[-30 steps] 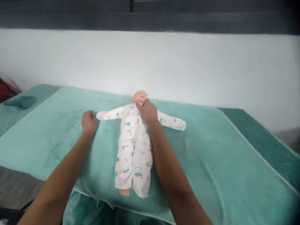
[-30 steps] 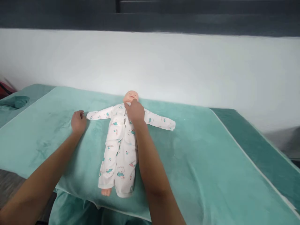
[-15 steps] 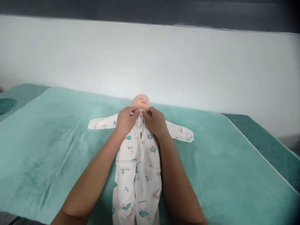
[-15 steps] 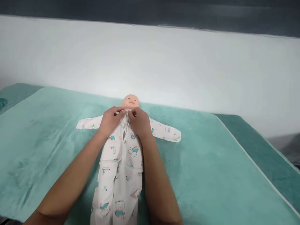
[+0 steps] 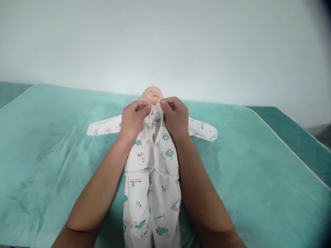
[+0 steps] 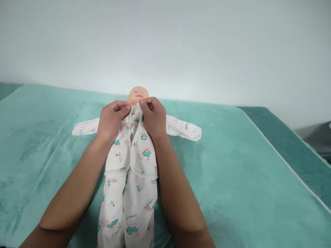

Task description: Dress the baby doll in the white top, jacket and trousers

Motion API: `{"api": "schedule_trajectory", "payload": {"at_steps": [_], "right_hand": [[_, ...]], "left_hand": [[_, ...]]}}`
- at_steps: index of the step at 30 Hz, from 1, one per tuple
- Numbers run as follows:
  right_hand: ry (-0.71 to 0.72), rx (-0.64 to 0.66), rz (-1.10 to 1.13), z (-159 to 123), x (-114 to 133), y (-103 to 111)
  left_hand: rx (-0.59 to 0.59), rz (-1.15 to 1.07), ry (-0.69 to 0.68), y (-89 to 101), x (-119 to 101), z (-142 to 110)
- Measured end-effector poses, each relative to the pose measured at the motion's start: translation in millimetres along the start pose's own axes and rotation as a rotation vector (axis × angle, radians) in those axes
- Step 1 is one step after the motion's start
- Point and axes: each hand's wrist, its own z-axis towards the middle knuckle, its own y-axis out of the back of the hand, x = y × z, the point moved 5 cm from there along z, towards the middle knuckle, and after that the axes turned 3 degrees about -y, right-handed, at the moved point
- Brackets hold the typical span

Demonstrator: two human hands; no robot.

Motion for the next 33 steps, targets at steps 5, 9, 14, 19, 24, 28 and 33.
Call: {"api": "schedule_trajectory", "payload": {"at_steps": [5, 9, 14, 19, 24, 28, 33], "right_hand": [[-0.026, 0.036, -0.002, 0.0, -4.6, -2.9], [-0.035, 0.057, -0.003, -0.4, -6.3, -3.6], [-0.07, 0.056, 0.014, -8.9, -8.2, -2.1], [-0.047, 0.026, 0.046, -20.1, -7.3, 1.4], [-0.074, 0.038, 0.05, -20.5, -8.2, 0.7], [-0.094, 0.021, 0.031, -18.4, -10.1, 0.5], [-0.09, 0.043, 0.051, -17.8, -11.8, -0.6]], "left_hand": [[0.031, 0.005, -0.039, -7.1, 2.0, -1.2], [0.022, 0.097, -0.074, -8.3, 2.4, -1.9], [-0.061, 0.309, -0.16, -5.0, -4.6, -4.1], [-0.028, 0.408, -0.147, -5.6, -4.6, -5.7], [-0.018, 0.37, -0.123, -4.0, -2.1, -6.5], [-0.022, 0.33, -0.108, -2.4, 0.2, -6.7], [-0.045, 0.232, -0.033, -0.1, 1.7, -7.3]]}}
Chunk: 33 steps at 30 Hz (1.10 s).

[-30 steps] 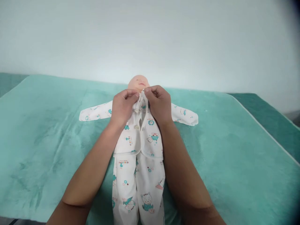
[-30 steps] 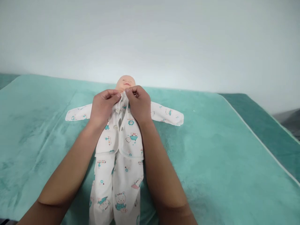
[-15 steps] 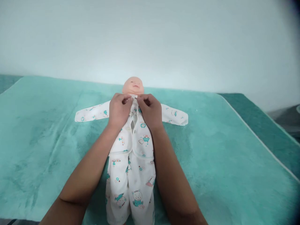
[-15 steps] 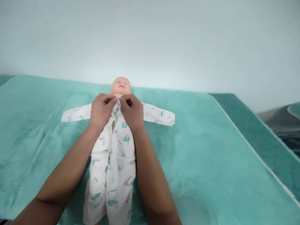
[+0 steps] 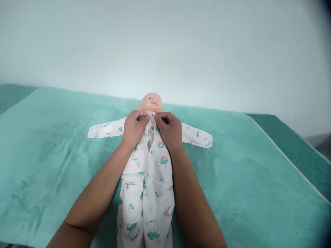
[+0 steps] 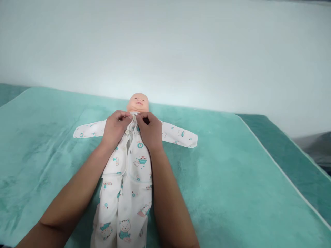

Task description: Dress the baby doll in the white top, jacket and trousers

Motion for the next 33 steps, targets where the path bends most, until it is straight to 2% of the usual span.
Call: {"api": "schedule_trajectory", "payload": {"at_steps": [4, 16, 23, 28, 33], "right_hand": [[0.021, 0.016, 0.014, -0.3, 1.0, 0.3], [0.091, 0.137, 0.004, 0.0, 2.1, 2.8], [0.228, 0.213, -0.03, -0.7, 9.8, 0.2], [0.215, 0.248, -0.097, -0.3, 11.9, -2.8], [0.176, 0.233, -0.067, 0.7, 9.5, -3.0]], "left_hand": [[0.02, -0.101, 0.06, -2.0, 1.0, -0.2], [0.015, -0.119, 0.029, -2.7, 1.5, -1.8], [0.019, -0.126, 0.0, -3.7, -2.4, -2.9], [0.03, -0.158, 0.029, -3.2, 2.1, -1.1], [0.063, -0.196, 0.042, -5.2, 2.7, 0.1]]}}
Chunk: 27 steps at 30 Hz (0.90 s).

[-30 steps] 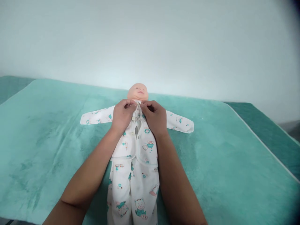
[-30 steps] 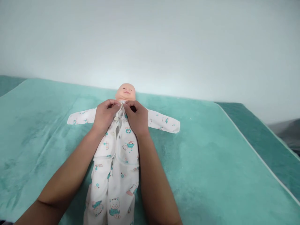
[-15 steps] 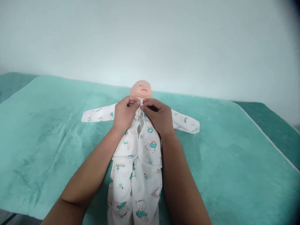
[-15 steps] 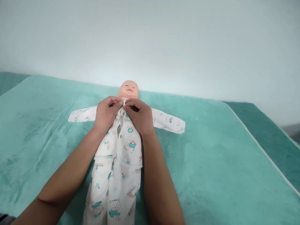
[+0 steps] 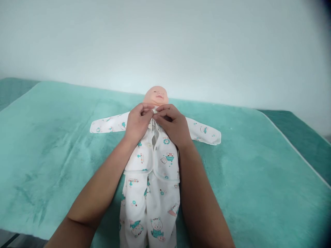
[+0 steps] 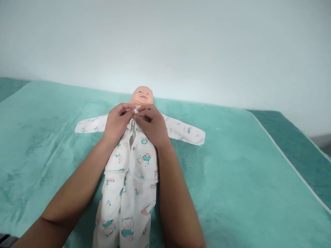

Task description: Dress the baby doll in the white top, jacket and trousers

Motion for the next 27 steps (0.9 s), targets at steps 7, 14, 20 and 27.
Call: {"api": "schedule_trajectory", "payload": {"at_steps": [7, 14, 20, 27], "right_hand": [[-0.15, -0.238, 0.002, -16.2, -4.9, 3.2], [-0.163, -0.188, -0.006, -58.2, 7.5, -2.2], [-0.128, 0.004, -0.123, -59.6, 14.1, 0.6], [-0.089, 0.027, -0.365, -61.8, 25.9, 4.1]], "left_hand": [[-0.025, 0.272, -0.117, 2.6, -6.5, -17.0], [-0.053, 0.338, -0.243, 11.1, -10.1, -36.7], [-0.031, 0.232, -0.187, 17.1, -11.0, -48.6], [0.131, 0.283, -0.133, 19.7, -18.2, -50.4]]}}
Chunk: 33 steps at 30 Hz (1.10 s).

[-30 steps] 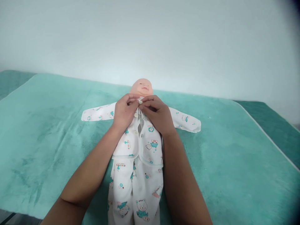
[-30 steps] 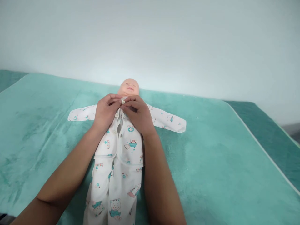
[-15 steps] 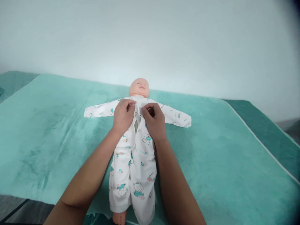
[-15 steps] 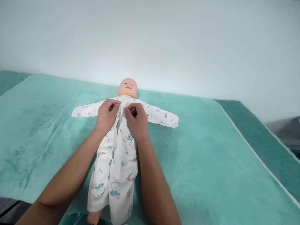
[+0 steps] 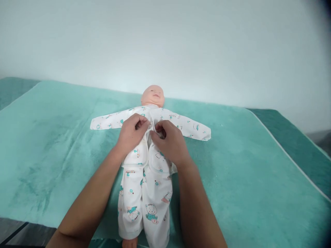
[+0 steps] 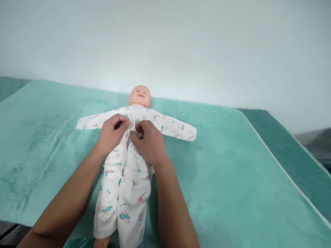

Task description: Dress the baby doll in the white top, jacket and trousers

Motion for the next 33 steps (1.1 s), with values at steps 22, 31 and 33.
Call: {"api": "schedule_trajectory", "payload": {"at_steps": [22, 31, 33], "right_hand": [[-0.273, -0.035, 0.523, -5.8, -9.1, -6.7], [-0.244, 0.041, 0.478, -6.1, -7.6, -5.1], [-0.216, 0.045, 0.42, -6.4, -3.8, -4.1]], "left_hand": [[0.138, -0.317, 0.117, -2.2, -7.9, -7.5], [0.161, -0.355, 0.088, -3.8, 0.0, -5.8], [0.161, -0.377, 0.092, -5.7, 1.2, -6.1]]}}
